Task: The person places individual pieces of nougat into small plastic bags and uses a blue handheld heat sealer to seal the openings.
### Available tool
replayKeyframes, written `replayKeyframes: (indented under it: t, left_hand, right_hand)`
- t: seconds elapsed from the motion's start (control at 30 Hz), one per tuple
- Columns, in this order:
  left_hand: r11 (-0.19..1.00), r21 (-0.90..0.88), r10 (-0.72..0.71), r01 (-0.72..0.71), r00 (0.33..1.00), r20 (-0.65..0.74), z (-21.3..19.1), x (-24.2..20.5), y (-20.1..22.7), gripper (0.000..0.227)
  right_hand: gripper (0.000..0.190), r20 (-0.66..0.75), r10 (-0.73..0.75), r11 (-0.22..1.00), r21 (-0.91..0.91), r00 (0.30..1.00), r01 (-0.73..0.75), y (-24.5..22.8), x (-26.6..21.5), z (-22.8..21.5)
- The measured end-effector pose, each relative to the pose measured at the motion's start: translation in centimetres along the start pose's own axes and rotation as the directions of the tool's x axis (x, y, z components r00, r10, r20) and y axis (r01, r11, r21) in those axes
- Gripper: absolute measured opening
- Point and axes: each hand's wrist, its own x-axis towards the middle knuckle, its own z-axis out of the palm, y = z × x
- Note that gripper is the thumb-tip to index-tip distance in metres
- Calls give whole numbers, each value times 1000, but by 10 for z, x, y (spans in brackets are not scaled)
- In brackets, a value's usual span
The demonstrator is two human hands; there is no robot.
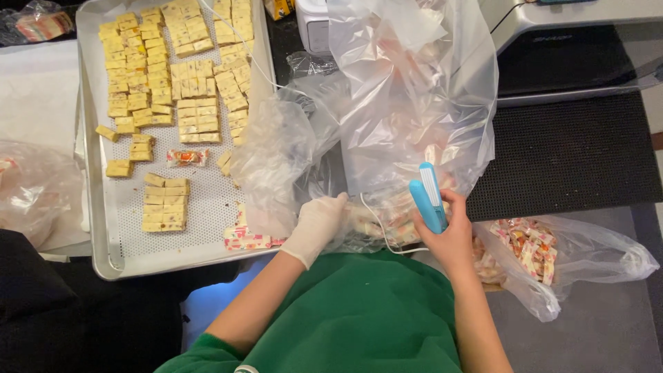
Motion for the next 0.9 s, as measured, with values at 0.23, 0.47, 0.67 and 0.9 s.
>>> replayKeyframes:
  t: [0.23, 0.47, 0.67, 0.9]
  left_hand:
    - [978, 152, 153, -144, 987, -52, -35, -5, 32, 81]
    - [935, 138, 351, -326, 808, -472, -41, 5, 21, 31]
    - [905, 208, 425, -371, 768, -480, -53, -1, 9, 40]
    - [877, -477, -20, 61, 996, 90, -155, -25, 7, 28]
  right_hand:
    - [66, -11, 66, 998, 21, 998, -66, 12, -13, -1]
    - [68, -26, 128, 991, 37, 991, -127, 13, -24, -11]
    - [66, -57, 103, 991, 89, 993, -97, 5, -29, -12]
    - [68, -72, 144, 982, 133, 987, -133, -6, -32, -15]
